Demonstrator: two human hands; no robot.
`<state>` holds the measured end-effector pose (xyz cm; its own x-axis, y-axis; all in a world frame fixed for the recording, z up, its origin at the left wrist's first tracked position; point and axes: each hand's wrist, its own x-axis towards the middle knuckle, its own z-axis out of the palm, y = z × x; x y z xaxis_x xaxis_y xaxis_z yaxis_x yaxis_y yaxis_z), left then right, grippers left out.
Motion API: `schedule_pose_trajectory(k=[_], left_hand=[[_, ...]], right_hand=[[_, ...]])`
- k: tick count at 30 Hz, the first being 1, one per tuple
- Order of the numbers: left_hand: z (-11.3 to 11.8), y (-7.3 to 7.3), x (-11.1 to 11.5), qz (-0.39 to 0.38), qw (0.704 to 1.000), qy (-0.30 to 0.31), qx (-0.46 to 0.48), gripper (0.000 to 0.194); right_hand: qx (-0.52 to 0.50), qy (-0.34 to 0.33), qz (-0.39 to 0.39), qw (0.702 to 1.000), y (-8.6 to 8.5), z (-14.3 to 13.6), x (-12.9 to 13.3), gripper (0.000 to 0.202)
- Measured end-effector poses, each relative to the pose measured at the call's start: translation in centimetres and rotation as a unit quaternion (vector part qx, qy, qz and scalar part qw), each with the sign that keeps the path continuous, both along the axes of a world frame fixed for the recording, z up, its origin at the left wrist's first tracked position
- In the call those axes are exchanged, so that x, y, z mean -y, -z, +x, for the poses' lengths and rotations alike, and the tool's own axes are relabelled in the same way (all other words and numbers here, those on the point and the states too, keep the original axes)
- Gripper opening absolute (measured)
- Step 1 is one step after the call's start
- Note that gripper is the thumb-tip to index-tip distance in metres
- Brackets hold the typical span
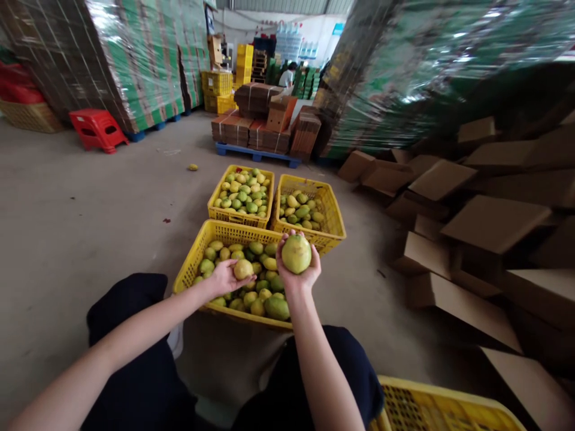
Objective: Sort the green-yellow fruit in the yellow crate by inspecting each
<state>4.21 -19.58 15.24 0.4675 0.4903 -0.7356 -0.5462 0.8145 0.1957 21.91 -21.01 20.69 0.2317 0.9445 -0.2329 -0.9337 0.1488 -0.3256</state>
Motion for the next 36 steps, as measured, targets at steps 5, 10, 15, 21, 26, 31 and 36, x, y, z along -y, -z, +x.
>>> schedule_pose_trajectory(k=[5, 10, 15, 21, 26, 31, 36], left_hand=[[-1.3, 3.1, 0.5, 0.042, 0.982, 0.039, -0.182, 0.01], [-3.1, 2.1, -5.5, 0.158, 0.926, 0.014, -0.341, 0.018], [-3.0, -2.5, -16.3, 0.296, 0.822, -0.051, -0.485, 0.039], [-4.2, -4.9, -24.8, 0.412, 0.686, -0.026, -0.599, 0.064], [-8.3, -0.1, -21.6, 0.473, 0.624, 0.203, -0.588, 0.042], [-12.1, 3.0, -14.8, 0.547, 0.51, 0.409, -0.523, 0.023], [-11.8, 2.1, -11.3, 0.599, 0.375, 0.517, -0.483, 0.032]], right_hand=[[-0.016, 0.023, -0.006, 1.0, -1.4, 1.6, 1.5, 0.026], [-0.039, 0.033, -0.014, 0.999, -2.7, 2.3, 2.2, 0.026], [-0.048, 0.035, -0.026, 0.998, -2.5, 2.4, 1.7, 0.027], [-0.032, 0.029, -0.055, 0.998, -1.6, 3.0, 0.8, 0.03], [-0.014, 0.034, -0.083, 0.996, -0.8, 4.0, 0.1, 0.031], [-0.003, 0.023, -0.095, 0.995, -0.9, 3.8, 0.0, 0.029], [0.065, -0.058, -0.17, 0.982, 0.8, 1.8, 0.0, 0.018]])
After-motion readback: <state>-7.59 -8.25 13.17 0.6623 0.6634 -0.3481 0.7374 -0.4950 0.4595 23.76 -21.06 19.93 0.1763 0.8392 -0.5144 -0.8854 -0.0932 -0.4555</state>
